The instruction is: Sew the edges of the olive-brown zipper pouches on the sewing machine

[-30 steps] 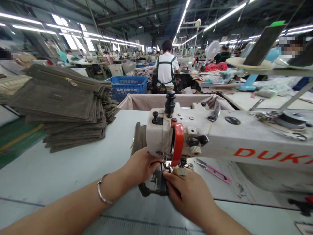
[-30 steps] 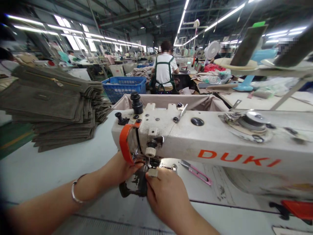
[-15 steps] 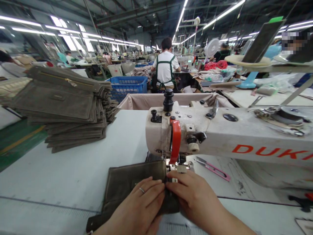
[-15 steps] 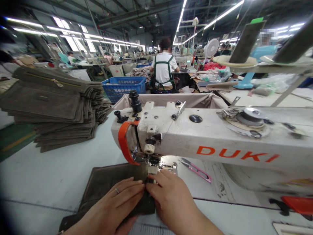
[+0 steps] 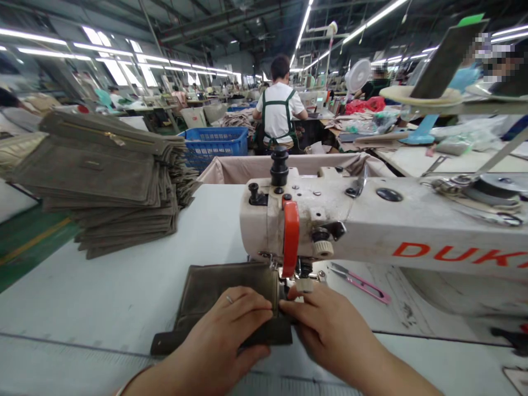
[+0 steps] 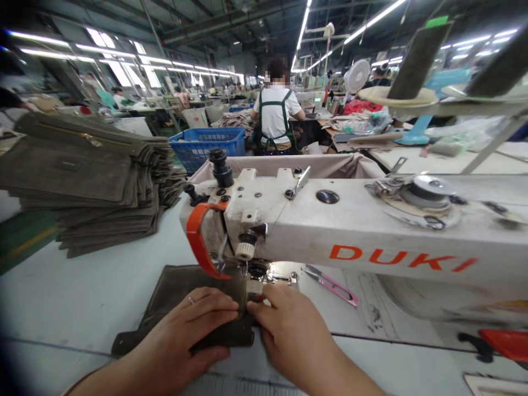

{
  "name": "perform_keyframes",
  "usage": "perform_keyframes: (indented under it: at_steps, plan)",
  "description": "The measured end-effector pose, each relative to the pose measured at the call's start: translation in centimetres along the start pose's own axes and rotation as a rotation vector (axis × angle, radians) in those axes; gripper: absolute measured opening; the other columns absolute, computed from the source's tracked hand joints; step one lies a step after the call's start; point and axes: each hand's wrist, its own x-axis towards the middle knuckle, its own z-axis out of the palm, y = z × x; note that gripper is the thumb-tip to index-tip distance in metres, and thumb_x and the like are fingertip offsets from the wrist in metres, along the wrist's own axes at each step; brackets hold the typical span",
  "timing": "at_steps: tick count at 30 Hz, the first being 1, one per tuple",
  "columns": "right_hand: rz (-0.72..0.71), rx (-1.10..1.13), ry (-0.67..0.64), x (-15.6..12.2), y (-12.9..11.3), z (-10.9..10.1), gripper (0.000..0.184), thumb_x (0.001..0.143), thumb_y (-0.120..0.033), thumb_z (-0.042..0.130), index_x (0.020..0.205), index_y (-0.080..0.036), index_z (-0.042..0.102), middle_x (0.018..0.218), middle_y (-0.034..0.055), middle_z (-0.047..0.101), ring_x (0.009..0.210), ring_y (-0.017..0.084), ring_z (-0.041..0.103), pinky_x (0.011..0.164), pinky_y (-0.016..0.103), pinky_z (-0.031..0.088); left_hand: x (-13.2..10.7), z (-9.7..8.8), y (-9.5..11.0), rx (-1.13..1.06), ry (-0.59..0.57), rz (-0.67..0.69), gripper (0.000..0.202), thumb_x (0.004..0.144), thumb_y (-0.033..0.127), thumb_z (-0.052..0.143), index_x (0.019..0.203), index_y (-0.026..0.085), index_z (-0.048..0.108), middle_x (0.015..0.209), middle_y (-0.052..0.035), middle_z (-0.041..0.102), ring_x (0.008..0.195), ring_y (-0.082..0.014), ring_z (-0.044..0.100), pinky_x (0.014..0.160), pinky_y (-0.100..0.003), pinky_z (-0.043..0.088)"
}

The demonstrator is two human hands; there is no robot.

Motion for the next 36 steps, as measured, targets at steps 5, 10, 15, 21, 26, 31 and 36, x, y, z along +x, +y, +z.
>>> perform_keyframes:
  at_steps: [5, 10, 15, 21, 26, 31, 36]
  plan:
    - [0.007, -0.013, -0.066, 0.2, -0.1, 0.0, 0.034, 0.084, -0.009, 0.05, 0.11, -0.023, 0.068, 0.107, 0.0096, 0.063, 0.096, 0.026, 0.058, 0.081, 0.043, 0.051, 0.1, 0.0, 0.1, -0.005, 0.003, 0.033, 0.052, 0.084, 0.015, 0.071, 0.132, 0.023, 0.05, 0.13, -0.0045, 0.058, 0.124, -0.0226, 0.049, 0.109, -0.039, 0.044]
    - [-0.016, -0.014, -0.077, 0.4, -0.1, -0.2, 0.033, 0.086, -0.009, 0.05, 0.11, -0.024, 0.067, 0.11, 0.0078, 0.064, 0.099, 0.026, 0.058, 0.083, 0.043, 0.05, 0.1, 0.0, -0.2, 0.009, -0.051, 0.071, 0.053, 0.086, 0.017, 0.069, 0.135, 0.023, 0.05, 0.136, -0.0052, 0.057, 0.128, -0.0233, 0.05, 0.112, -0.041, 0.042]
    - [-0.032, -0.011, -0.084, 0.3, 0.0, -0.6, 0.033, 0.088, -0.009, 0.049, 0.11, -0.026, 0.068, 0.108, 0.0072, 0.064, 0.101, 0.023, 0.058, 0.084, 0.04, 0.05, 0.3, -0.3, -0.3, -0.002, -0.043, 0.054, 0.05, 0.085, 0.018, 0.068, 0.133, 0.024, 0.053, 0.134, -0.0057, 0.059, 0.127, -0.0244, 0.052, 0.11, -0.043, 0.044]
    - [-0.004, 0.095, -0.031, 0.2, -0.6, -0.5, 0.039, 0.079, -0.001, 0.047, 0.105, -0.021, 0.068, 0.112, 0.005, 0.067, 0.102, 0.021, 0.059, 0.09, 0.037, 0.05, 1.2, -1.3, 0.8, 0.083, -0.076, 0.213, 0.039, 0.089, 0.015, 0.06, 0.128, 0.014, 0.056, 0.126, -0.0104, 0.064, 0.121, -0.0253, 0.057, 0.11, -0.043, 0.044]
    - [-0.034, 0.057, -0.024, 0.3, -0.7, -0.1, 0.041, 0.081, -0.004, 0.049, 0.115, -0.022, 0.064, 0.123, 0.0024, 0.065, 0.11, 0.022, 0.056, 0.099, 0.04, 0.047, 1.4, -0.8, 0.1, -0.017, -0.025, 0.132, 0.041, 0.085, 0.018, 0.066, 0.125, 0.018, 0.059, 0.126, -0.0069, 0.064, 0.12, -0.0235, 0.058, 0.109, -0.04, 0.046]
    - [0.001, -0.023, -0.017, 0.4, -0.5, 0.3, 0.037, 0.085, -0.007, 0.046, 0.115, -0.02, 0.064, 0.117, 0.0091, 0.064, 0.106, 0.027, 0.056, 0.092, 0.046, 0.049, 2.5, -0.5, -1.4, -0.072, 0.014, 0.159, 0.038, 0.083, 0.02, 0.07, 0.12, 0.019, 0.062, 0.123, -0.006, 0.065, 0.117, -0.0222, 0.059, 0.107, -0.038, 0.046]
    - [0.098, -0.111, -0.032, 0.6, -0.3, 0.6, 0.038, 0.087, -0.009, 0.046, 0.119, -0.021, 0.061, 0.11, 0.012, 0.062, 0.095, 0.028, 0.058, 0.08, 0.045, 0.053, 4.1, -1.0, -2.3, -0.082, 0.015, 0.216, 0.033, 0.085, 0.019, 0.067, 0.118, 0.017, 0.061, 0.12, -0.0074, 0.065, 0.114, -0.022, 0.059, 0.105, -0.038, 0.046]
